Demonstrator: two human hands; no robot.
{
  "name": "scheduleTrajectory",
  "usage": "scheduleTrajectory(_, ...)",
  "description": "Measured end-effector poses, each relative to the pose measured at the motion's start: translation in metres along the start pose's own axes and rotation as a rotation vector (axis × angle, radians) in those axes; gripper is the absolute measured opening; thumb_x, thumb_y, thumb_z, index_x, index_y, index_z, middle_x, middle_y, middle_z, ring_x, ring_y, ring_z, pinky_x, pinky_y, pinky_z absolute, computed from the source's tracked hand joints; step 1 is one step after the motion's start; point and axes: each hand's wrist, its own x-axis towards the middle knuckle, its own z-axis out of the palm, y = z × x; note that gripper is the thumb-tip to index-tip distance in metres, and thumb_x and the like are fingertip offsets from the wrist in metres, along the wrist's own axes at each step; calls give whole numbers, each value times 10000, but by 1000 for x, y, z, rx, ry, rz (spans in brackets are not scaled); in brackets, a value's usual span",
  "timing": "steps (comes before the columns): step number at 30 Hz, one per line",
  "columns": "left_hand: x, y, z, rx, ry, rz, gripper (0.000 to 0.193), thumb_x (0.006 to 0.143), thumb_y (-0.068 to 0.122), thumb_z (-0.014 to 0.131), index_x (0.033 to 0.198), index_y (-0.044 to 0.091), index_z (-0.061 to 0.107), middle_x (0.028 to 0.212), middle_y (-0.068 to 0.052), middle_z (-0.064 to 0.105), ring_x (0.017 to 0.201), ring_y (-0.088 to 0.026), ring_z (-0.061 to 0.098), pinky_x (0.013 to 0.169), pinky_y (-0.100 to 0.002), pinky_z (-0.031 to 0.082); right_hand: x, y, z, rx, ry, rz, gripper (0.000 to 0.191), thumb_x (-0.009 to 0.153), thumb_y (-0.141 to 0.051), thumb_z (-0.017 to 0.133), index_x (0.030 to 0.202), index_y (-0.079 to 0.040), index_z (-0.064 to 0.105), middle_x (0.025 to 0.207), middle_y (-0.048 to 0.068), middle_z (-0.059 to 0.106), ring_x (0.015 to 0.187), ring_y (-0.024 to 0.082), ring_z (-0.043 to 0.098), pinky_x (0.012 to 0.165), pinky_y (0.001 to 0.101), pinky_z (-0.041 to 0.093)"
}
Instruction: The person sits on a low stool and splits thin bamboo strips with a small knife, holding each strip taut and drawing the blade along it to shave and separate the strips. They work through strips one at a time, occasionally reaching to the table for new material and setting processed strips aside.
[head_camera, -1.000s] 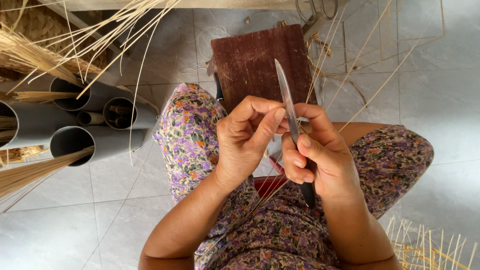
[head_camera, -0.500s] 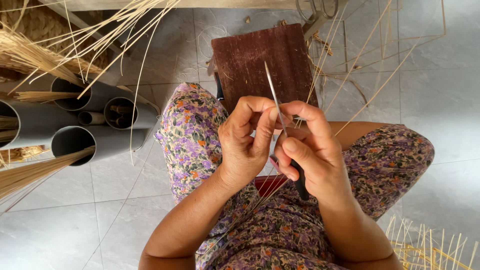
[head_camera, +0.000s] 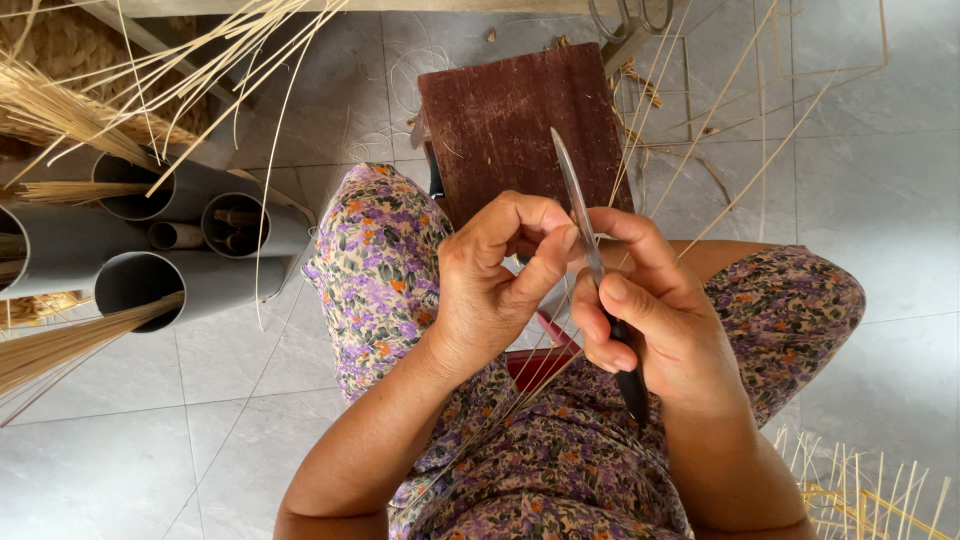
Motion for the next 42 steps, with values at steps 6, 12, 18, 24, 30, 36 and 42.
scheduleTrajectory(6,0,0,1,-401,-87,-206,70,1047,74,663,1093,33,632,1016,11,693,914,-59,691,842,-228,596,-3,-5,-7,91,-61,8,546,1082,-188,587,1572,-52,389,804,115,562,518,101,424,466,244,382)
scheduleTrajectory(12,1,-4,4,-356,-221,-175,185,1013,51,706,1185,25,645,1082,-3,687,956,-51,664,846,-219,570,-4,-6,-15,257,-95,4,490,1119,-156,550,1574,-57,397,833,142,584,510,105,410,466,251,386)
scheduleTrajectory(18,-5,-5,8,-152,-165,-65,84,1075,70,669,1152,43,651,956,-7,734,898,-40,705,825,-229,601,-7,-14,-15,156,-89,58,561,1085,-169,563,1592,-42,358,808,157,603,476,102,411,437,241,379)
scheduleTrajectory(24,-5,2,6,148,-88,125,99,1030,58,693,1123,59,657,980,-48,734,888,-118,736,775,-247,599,-12,-26,-15,32,-64,131,626,1068,-209,560,1613,-32,310,743,132,587,467,96,420,440,233,380)
scheduleTrajectory(30,0,6,4,238,-70,223,115,1013,52,722,1117,89,687,974,-7,750,823,-133,682,723,-251,566,-15,-34,-21,-10,-144,150,606,1082,-221,545,1601,-21,304,727,144,599,462,90,430,423,229,375)
scheduleTrajectory(36,2,8,2,254,-96,271,117,1008,56,732,1117,92,705,969,7,746,818,-146,659,751,-272,547,-21,-36,-26,-21,-147,151,601,1075,-192,531,1598,-35,281,741,164,616,460,100,449,411,230,381)
scheduleTrajectory(42,3,8,2,285,-109,306,122,1007,69,739,1123,90,706,968,3,741,829,-158,652,758,-283,543,-21,-35,-32,55,-158,157,576,1095,-169,519,1605,-36,289,756,168,604,463,104,450,407,243,389)
